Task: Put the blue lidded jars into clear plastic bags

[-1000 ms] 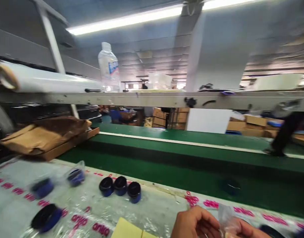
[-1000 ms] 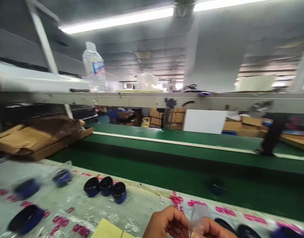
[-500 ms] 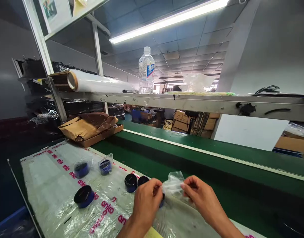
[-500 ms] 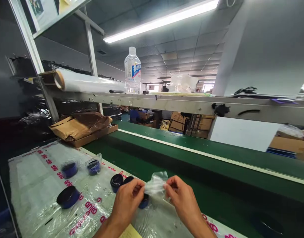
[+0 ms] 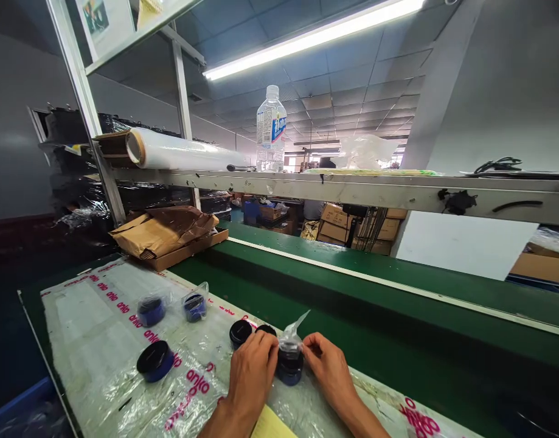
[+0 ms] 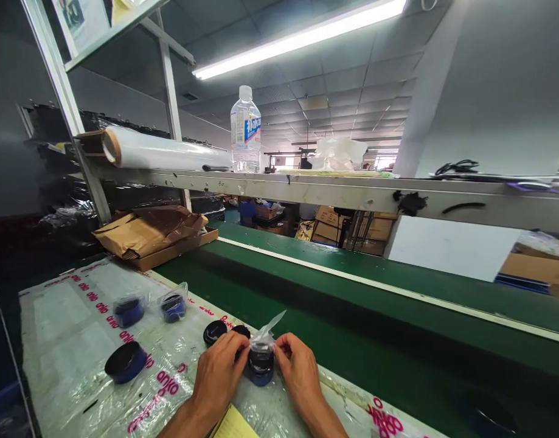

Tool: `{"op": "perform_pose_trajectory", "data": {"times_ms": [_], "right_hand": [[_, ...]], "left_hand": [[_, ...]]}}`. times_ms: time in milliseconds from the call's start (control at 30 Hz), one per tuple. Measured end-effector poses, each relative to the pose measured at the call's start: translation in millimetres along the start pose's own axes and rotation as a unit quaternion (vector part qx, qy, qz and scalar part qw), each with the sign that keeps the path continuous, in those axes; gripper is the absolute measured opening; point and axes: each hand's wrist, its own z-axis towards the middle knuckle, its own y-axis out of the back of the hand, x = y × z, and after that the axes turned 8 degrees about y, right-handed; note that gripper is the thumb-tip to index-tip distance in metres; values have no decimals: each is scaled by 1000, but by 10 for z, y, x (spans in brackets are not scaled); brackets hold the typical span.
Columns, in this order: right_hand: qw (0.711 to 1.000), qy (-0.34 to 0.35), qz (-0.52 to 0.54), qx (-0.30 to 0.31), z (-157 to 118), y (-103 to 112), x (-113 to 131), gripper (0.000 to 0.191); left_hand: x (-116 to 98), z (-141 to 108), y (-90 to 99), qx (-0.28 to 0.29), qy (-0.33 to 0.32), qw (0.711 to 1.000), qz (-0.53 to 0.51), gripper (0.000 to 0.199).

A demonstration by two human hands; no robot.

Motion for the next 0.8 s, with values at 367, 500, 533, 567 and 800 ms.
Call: {"op": "perform_pose_trajectory", "data": {"times_ms": [367,500,533,567,800], "right_hand": [[983,141,-113,35,-248,148,-77,17],[964,215,-157,31,-344,138,-116,20],[958,231,-169,31,-362,139,-129,22],[951,246,-183,34,-378,142,-144,24],[906,303,-274,108,-460,97,-255,24]], "left_hand": [[112,-193,-55,25,-56,998,13,27],[131,-213,-7,41,-73,996,17,26],[143,-214,3,49,-81,995,20,26],[157,-216,7,59,-90,994,25,25],[248,-212,-115,123,-125,983,58,28]]}}
